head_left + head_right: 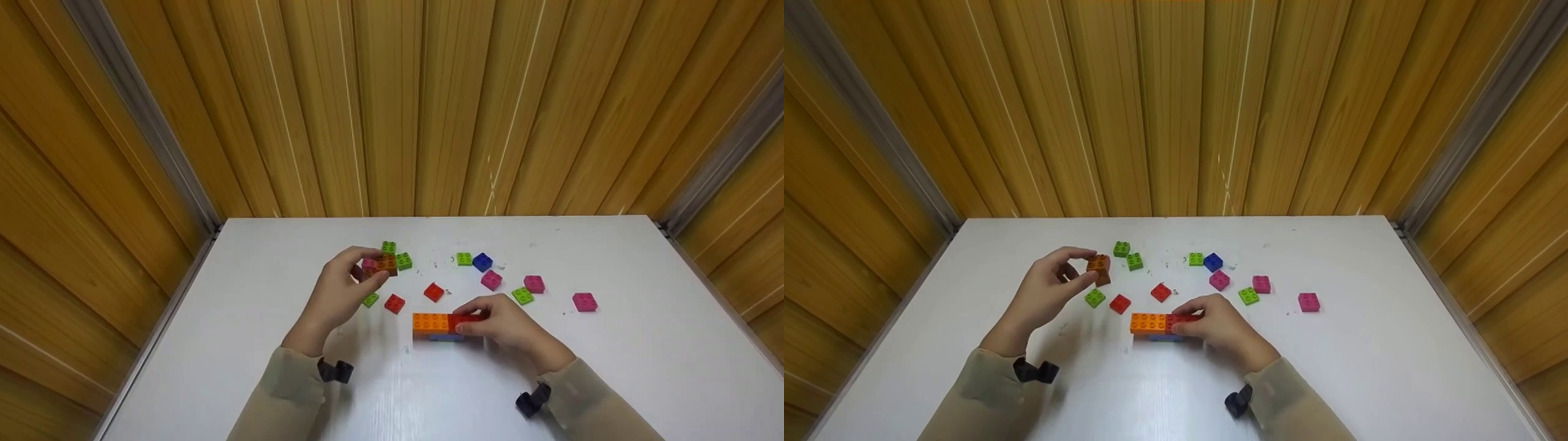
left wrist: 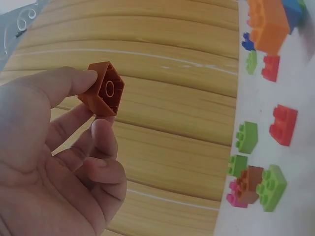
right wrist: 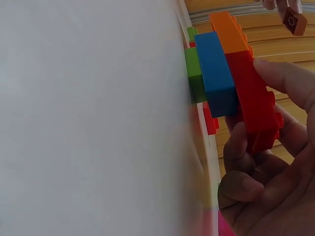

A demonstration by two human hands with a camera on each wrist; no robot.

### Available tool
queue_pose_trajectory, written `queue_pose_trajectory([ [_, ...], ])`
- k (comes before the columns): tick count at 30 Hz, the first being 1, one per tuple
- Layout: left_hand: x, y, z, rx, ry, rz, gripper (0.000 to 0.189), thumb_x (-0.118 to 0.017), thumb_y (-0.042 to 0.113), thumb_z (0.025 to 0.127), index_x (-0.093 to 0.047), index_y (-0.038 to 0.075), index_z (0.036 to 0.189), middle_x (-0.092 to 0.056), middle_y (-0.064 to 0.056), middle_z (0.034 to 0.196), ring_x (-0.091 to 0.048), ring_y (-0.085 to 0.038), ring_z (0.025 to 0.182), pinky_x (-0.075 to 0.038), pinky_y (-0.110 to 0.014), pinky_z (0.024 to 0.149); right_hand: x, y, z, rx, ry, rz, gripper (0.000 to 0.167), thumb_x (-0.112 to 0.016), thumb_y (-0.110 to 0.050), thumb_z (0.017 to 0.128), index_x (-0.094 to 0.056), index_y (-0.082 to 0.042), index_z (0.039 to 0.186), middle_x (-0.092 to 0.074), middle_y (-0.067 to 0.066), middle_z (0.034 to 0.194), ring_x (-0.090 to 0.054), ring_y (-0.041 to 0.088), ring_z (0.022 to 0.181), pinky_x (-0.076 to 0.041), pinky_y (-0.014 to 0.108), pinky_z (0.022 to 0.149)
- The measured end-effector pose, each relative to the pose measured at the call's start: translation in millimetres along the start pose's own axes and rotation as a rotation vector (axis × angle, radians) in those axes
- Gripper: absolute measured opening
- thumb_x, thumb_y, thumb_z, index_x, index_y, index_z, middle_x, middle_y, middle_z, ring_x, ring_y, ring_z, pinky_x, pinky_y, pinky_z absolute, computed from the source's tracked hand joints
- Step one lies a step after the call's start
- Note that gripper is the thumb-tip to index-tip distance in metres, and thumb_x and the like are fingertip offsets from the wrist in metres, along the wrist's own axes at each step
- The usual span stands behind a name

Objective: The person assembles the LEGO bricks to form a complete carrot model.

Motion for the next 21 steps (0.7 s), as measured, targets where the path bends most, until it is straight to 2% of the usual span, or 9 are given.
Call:
queue_pose_trajectory([
  [6, -7.8, 11.4, -7.6, -0.039, -0.041, -0.001, 0.038, -0.086, 0.025, 0.103, -0.077, 0.025, 0.140, -0.073, 0.000, 0.120, -0.064, -0.023, 0.101, -0.055, -0.023, 0.076, 0.9, 1.0, -0.9, -0.014, -0.001, -0.006, 0.036, -0.093, -0.035, 0.095, -0.086, -0.023, 0.128, -0.081, 0.004, 0.129, -0.064, 0.024, 0.111, -0.057, 0.029, 0.097],
  [9, -15.6, 13.1, -9.4, -0.027, -0.069, 0.018, 0.037, -0.086, 0.027, 0.103, -0.078, 0.027, 0.139, -0.071, -0.001, 0.116, -0.063, -0.023, 0.101, -0.055, -0.024, 0.075, 2.5, 1.2, -0.7, -0.020, 0.004, -0.009, 0.036, -0.094, -0.036, 0.094, -0.087, -0.024, 0.127, -0.081, 0.002, 0.129, -0.064, 0.024, 0.112, -0.056, 0.032, 0.101],
  [15, -32.3, 8.0, -10.5, 0.009, -0.125, 0.029, 0.036, -0.085, 0.028, 0.104, -0.078, 0.029, 0.139, -0.074, 0.005, 0.128, -0.063, -0.022, 0.103, -0.060, -0.027, 0.079, 3.9, 1.4, -0.3, -0.027, 0.004, -0.004, 0.034, -0.095, -0.034, 0.093, -0.086, -0.025, 0.125, -0.081, 0.002, 0.126, -0.065, 0.025, 0.112, -0.056, 0.034, 0.101],
  [18, -40.5, 3.5, -11.5, 0.006, -0.157, 0.030, 0.036, -0.085, 0.028, 0.104, -0.077, 0.027, 0.140, -0.075, 0.006, 0.134, -0.064, -0.022, 0.104, -0.060, -0.029, 0.084, 2.9, 1.5, -0.2, -0.027, -0.001, -0.011, 0.034, -0.095, -0.035, 0.093, -0.086, -0.025, 0.125, -0.081, 0.001, 0.126, -0.065, 0.024, 0.112, -0.056, 0.034, 0.102],
  [21, -47.2, 0.1, -13.1, -0.009, -0.182, 0.042, 0.036, -0.085, 0.029, 0.104, -0.077, 0.026, 0.138, -0.075, 0.007, 0.134, -0.064, -0.021, 0.103, -0.059, -0.029, 0.084, 1.5, 0.3, 0.2, -0.007, -0.003, -0.020, 0.034, -0.095, -0.035, 0.094, -0.086, -0.023, 0.125, -0.081, 0.002, 0.126, -0.066, 0.024, 0.112, -0.057, 0.035, 0.103],
])
Point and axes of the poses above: each hand's wrist, its own z-axis towards the middle knuckle, its own x-axis out of the back of the hand, y = z × x, the point moved 8 cm from there along z, towards the middle knuckle
